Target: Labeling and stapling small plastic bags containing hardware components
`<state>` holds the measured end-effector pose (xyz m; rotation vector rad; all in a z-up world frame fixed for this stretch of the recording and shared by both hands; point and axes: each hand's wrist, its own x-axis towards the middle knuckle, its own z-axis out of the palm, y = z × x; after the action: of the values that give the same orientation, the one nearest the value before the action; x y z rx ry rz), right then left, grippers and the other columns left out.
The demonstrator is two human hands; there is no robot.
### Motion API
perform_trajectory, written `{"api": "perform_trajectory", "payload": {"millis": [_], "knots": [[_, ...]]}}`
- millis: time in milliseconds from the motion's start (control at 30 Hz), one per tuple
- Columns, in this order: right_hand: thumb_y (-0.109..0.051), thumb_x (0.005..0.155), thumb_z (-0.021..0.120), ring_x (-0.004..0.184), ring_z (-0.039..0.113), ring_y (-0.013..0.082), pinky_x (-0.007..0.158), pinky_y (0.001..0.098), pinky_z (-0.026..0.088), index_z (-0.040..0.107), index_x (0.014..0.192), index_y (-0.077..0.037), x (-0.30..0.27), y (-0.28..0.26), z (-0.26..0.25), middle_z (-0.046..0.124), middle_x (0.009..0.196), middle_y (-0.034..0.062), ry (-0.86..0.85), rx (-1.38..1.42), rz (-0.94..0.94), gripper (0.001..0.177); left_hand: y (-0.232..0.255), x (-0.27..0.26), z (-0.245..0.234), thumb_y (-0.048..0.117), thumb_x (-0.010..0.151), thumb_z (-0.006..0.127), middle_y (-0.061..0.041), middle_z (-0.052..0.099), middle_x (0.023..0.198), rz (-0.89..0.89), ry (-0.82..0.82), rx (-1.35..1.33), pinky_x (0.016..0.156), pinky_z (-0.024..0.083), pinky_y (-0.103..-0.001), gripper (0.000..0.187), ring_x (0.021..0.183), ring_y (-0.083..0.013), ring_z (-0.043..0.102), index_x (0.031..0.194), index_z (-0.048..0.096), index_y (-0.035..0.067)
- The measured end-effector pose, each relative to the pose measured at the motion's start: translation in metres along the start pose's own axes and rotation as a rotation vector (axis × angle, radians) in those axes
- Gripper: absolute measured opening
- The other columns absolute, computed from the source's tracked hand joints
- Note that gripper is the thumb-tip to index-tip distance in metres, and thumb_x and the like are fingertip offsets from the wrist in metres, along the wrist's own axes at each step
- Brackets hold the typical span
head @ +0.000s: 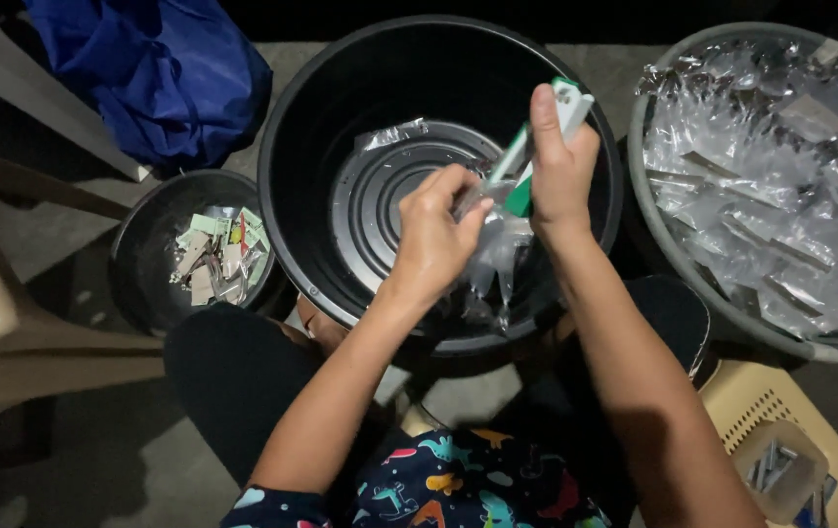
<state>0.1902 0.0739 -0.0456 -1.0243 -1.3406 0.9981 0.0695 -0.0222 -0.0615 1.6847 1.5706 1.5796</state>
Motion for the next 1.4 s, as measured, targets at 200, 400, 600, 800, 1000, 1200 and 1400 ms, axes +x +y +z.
{"api": "perform_trajectory", "payload": {"millis": [200,400,600,800,1000,1200,1400], "knots": [[-0.041,0.103,0.061,0.059,0.033,0.0039,0.056,0.0256,0.028,0.037,0.069,-0.023,0.006,0.005,0.004,0.033,0.063,-0.0107,-0.003,-0.02,-0.023,0.046,-0.001,-0.003,0.006,0.009,0.083,0.081,0.001,0.053,0.071,-0.109,-0.051,-0.024,0.064,0.037,-0.031,0.023,0.066,-0.0155,0.046,0.088,0.059,0.011],[-0.046,0.099,0.065,0.059,0.04,0.004,0.057,0.0252,0.033,0.045,0.069,-0.024,0.007,0.018,0.005,0.04,0.063,-0.011,0.017,-0.001,0.124,0.042,-0.001,-0.004,0.0,0.009,0.087,0.078,0.001,0.061,0.077,-0.192,-0.083,-0.132,0.065,0.04,-0.028,0.014,0.071,-0.0127,0.052,0.091,0.065,0.011],[-0.056,0.09,0.063,0.054,0.053,0.0096,0.054,0.0281,0.045,0.047,0.071,-0.022,0.013,0.008,0.001,0.05,0.062,-0.005,0.068,0.164,0.429,0.042,-0.019,-0.004,-0.006,0.007,0.087,0.075,-0.002,0.069,0.085,-0.21,-0.04,-0.174,0.074,0.05,-0.028,0.009,0.08,-0.0146,0.063,0.091,0.069,0.011],[-0.064,0.082,0.054,0.055,0.07,0.0192,0.061,0.0322,0.064,0.06,0.064,-0.013,0.011,-0.024,-0.015,0.065,0.06,0.0052,0.165,0.205,0.478,0.054,-0.038,-0.004,-0.022,0.018,0.086,0.079,0.003,0.062,0.081,-0.337,-0.04,-0.338,0.071,0.051,-0.024,0.017,0.078,-0.0095,0.059,0.083,0.063,0.013],[-0.064,0.08,0.056,0.056,0.071,0.0204,0.057,0.0323,0.063,0.059,0.067,-0.011,0.001,-0.028,-0.007,0.065,0.062,0.007,0.129,0.176,0.335,0.055,-0.048,-0.006,-0.011,0.022,0.077,0.087,0.004,0.063,0.086,-0.412,-0.015,-0.398,0.071,0.051,-0.023,0.026,0.076,-0.0073,0.058,0.086,0.064,0.015],[-0.054,0.099,0.055,0.06,0.043,0.0058,0.055,0.0289,0.033,0.052,0.075,-0.023,0.003,0.026,0.003,0.047,0.067,-0.0091,0.03,-0.163,0.115,0.04,-0.031,-0.007,0.005,0.005,0.08,0.084,0.001,0.054,0.085,-0.378,0.043,-0.341,0.075,0.053,-0.021,0.028,0.082,-0.0081,0.052,0.086,0.058,0.012],[-0.039,0.101,0.066,0.068,0.039,0.004,0.061,0.0287,0.034,0.045,0.071,-0.021,0.005,0.028,0.023,0.04,0.069,-0.0111,-0.019,-0.085,-0.031,0.041,-0.02,-0.008,0.004,-0.002,0.079,0.083,0.0,0.058,0.08,-0.339,0.007,-0.272,0.07,0.053,-0.023,0.03,0.074,-0.0087,0.054,0.088,0.058,0.009]]}}
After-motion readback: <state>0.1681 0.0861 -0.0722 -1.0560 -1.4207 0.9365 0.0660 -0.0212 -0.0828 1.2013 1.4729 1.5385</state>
